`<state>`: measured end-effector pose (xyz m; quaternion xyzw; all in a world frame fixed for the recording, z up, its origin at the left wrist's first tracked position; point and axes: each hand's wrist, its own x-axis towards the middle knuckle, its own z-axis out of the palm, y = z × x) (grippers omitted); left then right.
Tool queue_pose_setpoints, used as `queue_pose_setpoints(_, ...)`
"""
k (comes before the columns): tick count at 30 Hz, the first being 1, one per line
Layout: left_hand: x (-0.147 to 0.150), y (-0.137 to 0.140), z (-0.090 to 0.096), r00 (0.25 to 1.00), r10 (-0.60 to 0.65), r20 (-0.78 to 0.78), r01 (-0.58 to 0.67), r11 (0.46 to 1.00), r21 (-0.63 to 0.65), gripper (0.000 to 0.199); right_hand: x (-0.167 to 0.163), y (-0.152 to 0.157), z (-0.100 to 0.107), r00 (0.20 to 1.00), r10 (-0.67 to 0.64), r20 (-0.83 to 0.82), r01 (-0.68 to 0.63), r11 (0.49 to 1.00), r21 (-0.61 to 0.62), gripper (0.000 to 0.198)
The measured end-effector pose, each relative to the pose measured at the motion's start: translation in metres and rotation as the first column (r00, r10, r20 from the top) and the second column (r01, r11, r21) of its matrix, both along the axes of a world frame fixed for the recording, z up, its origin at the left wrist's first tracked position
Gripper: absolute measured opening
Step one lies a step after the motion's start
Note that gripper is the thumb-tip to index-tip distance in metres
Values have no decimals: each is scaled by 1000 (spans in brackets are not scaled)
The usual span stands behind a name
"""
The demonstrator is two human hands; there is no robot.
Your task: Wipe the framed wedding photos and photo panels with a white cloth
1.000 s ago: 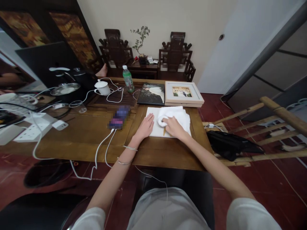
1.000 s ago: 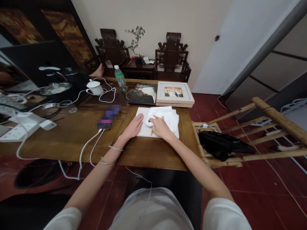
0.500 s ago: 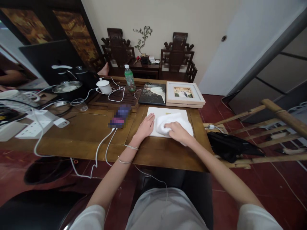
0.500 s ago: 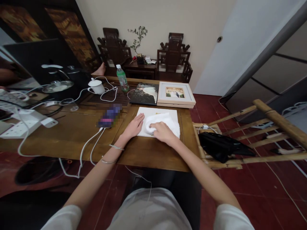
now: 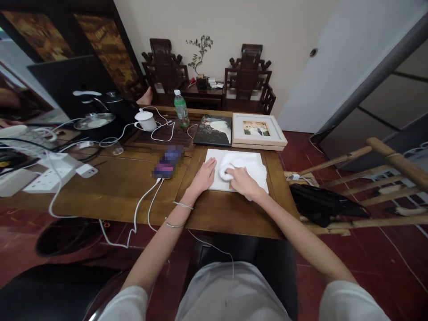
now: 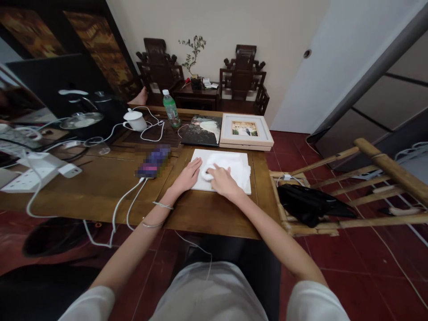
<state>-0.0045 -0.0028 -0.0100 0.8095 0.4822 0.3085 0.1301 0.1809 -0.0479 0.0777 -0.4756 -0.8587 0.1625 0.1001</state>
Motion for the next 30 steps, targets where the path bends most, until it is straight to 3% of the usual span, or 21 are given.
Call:
queue_pose_setpoints(5, 0, 0, 0, 1000, 6, -19, -6, 1000, -1, 45, 13, -55, 7, 986, 167, -30, -168, 985, -28, 42)
queue_pose_setpoints(8, 0, 0, -1, 1000, 0, -3, 0, 1000, 2, 46, 18, -62, 13, 982, 188, -16, -189, 980, -58, 39)
queue_pose_setpoints(12, -1, -1, 1, 1000, 2, -2, -2, 1000, -13, 46, 15, -35, 15, 991, 132, -7, -132, 988, -76, 38)
queue_pose_setpoints(18, -1, -2, 4, 1000, -3, 23, 4, 999, -48, 45, -1, 36, 8, 996, -76, 39, 73, 994, 83, 41)
queue_pose_setpoints(22, 1, -4, 11, 987, 54, 151, -37, 993, -114, 47, -18, 55, 3, 985, -165, 54, 158, 981, 115, 44)
queue_pose_setpoints(26, 3, -4, 20, 897, 150, 416, -78, 979, -186, 51, -29, 41, -2, 999, 33, -20, -31, 993, 114, 45)
queue_pose_setpoints(30, 4, -2, 22, 856, 207, 474, -98, 964, -245, 56, -26, 14, 1, 962, 269, -56, -264, 962, 74, 41)
